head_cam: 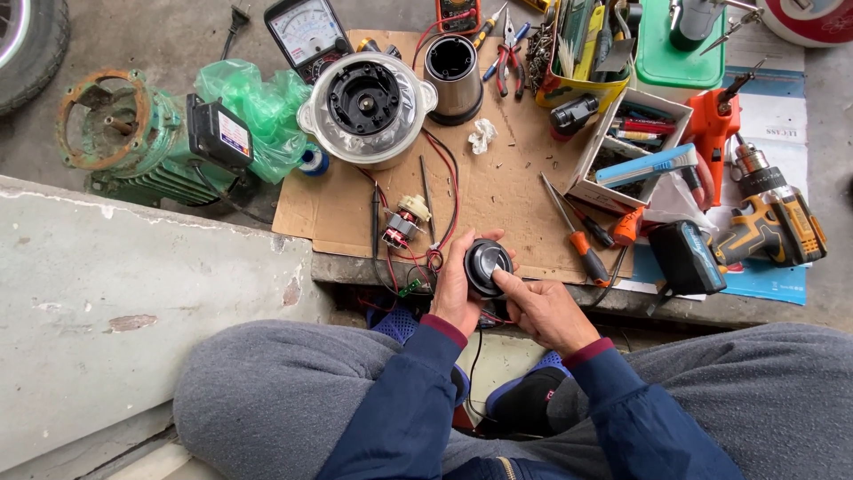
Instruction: Repairing and cleaning an electric motor component using a small blade and screwdriver on a makeshift workbench.
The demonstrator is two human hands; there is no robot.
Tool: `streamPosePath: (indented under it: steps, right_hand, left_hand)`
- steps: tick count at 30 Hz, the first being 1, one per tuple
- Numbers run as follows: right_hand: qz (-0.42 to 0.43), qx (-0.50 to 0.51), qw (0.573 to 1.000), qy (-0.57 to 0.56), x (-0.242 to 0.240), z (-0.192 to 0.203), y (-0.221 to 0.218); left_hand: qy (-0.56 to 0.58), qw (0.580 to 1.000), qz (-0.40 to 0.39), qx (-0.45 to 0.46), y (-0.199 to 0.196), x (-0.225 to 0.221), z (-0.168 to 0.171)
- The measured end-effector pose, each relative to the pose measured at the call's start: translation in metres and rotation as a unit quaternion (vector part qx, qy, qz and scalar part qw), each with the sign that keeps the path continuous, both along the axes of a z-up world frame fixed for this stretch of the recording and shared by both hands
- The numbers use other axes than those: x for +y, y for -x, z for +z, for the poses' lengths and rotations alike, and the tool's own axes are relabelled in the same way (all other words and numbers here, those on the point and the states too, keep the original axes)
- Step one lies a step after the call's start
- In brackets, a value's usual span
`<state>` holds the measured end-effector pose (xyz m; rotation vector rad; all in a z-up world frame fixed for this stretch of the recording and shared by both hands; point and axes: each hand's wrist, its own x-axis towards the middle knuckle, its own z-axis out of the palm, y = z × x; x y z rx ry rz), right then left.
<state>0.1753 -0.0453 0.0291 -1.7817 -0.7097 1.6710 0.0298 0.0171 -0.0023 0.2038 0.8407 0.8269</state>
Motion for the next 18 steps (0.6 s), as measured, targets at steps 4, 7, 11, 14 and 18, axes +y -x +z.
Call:
streamPosePath:
  steps: [4, 7, 11, 14, 18]
  right_hand:
    - [-0.016, 0.030, 0.999, 0.016, -0.001, 0.022, 0.005]
    - [-0.028, 0.052, 0.998, 0.031, -0.001, 0.030, 0.005]
    - [-0.025, 0.041, 0.998, 0.039, -0.001, 0.030, 0.005]
    - [0.029, -0.028, 0.998, 0.046, -0.003, 0.029, -0.008]
    - [0.013, -0.075, 0.997, 0.032, 0.001, 0.022, -0.015]
  left_hand:
    - [0.010, 1.000, 0.005, 0.024, 0.002, 0.004, 0.005]
    - [0.017, 0.999, -0.003, 0.032, 0.001, 0.003, 0.008]
    - [0.045, 0.999, 0.009, 0.017, -0.002, 0.005, 0.006]
    - [0.068, 0.996, 0.049, -0.012, 0.001, 0.009, 0.007]
    - [0.033, 0.995, 0.093, -0.004, -0.002, 0.011, 0.006]
